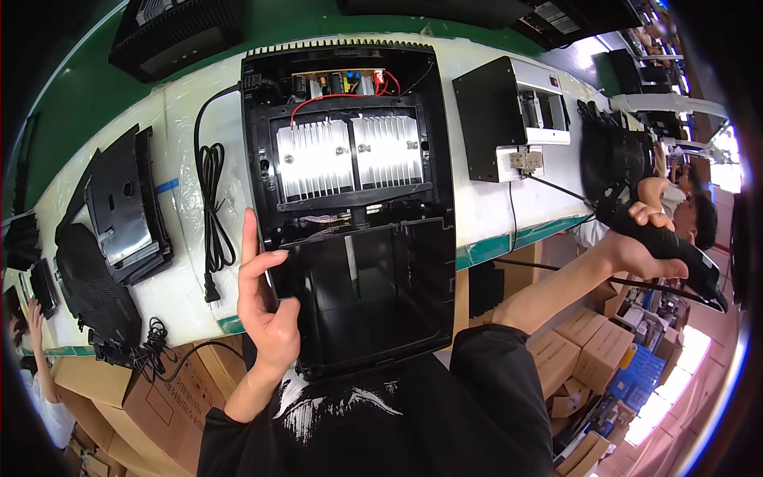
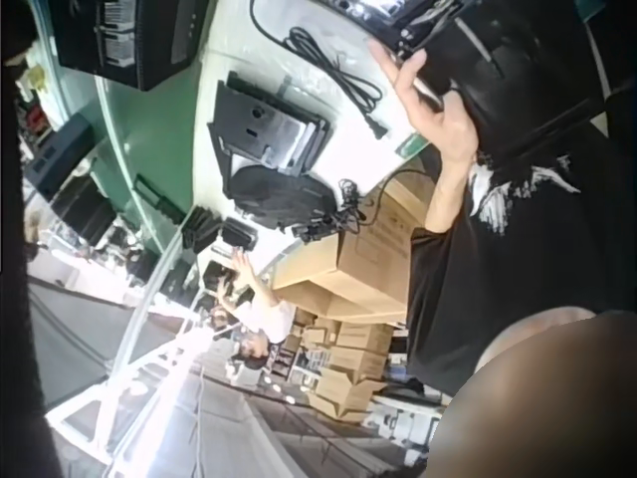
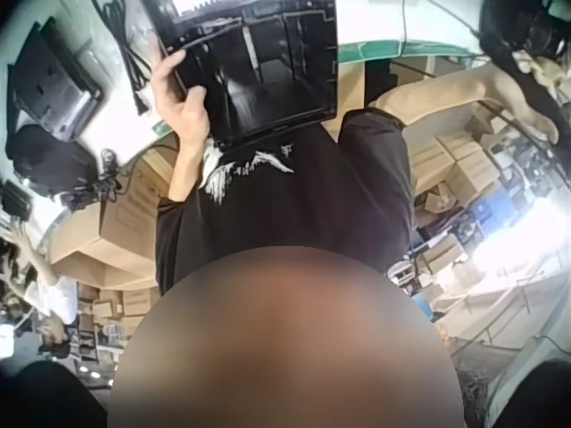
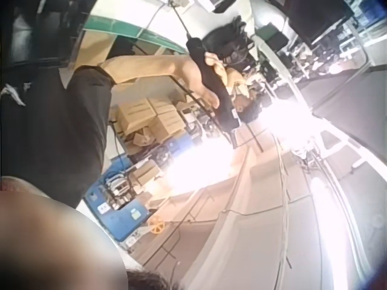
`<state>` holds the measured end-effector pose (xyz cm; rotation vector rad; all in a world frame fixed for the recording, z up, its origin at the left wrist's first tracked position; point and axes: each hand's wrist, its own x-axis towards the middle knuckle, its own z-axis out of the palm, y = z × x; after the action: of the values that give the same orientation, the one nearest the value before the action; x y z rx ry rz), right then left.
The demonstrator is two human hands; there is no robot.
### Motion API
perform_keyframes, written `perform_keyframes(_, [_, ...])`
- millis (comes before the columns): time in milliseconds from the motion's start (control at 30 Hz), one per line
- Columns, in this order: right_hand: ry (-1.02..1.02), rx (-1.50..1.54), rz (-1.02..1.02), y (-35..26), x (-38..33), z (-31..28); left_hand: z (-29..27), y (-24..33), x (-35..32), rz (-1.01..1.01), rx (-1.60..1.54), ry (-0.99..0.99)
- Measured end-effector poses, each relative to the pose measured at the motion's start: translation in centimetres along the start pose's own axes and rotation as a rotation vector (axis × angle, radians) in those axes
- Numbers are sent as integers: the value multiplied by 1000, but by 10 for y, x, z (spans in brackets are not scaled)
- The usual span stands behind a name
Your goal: Assembling the housing and internal components of an electronic unit using an electric screwdriver on a production line.
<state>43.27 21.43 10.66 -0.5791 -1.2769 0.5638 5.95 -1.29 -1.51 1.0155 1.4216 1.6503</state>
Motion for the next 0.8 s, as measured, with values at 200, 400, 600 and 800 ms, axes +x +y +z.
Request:
perform_keyframes(200, [-216, -23, 162, 17, 29, 43, 3, -1, 1, 34, 5, 6])
perform_keyframes(400, [-152, -385, 192, 51, 54, 118, 0, 1, 0, 25, -34, 54])
perform_keyframes(600, [-54, -332, 263, 35, 30, 104, 5, 1, 1, -32, -164, 58])
perform_keyframes(800, [-619, 226, 285, -75, 55, 82, -5, -1, 0, -44, -166, 26])
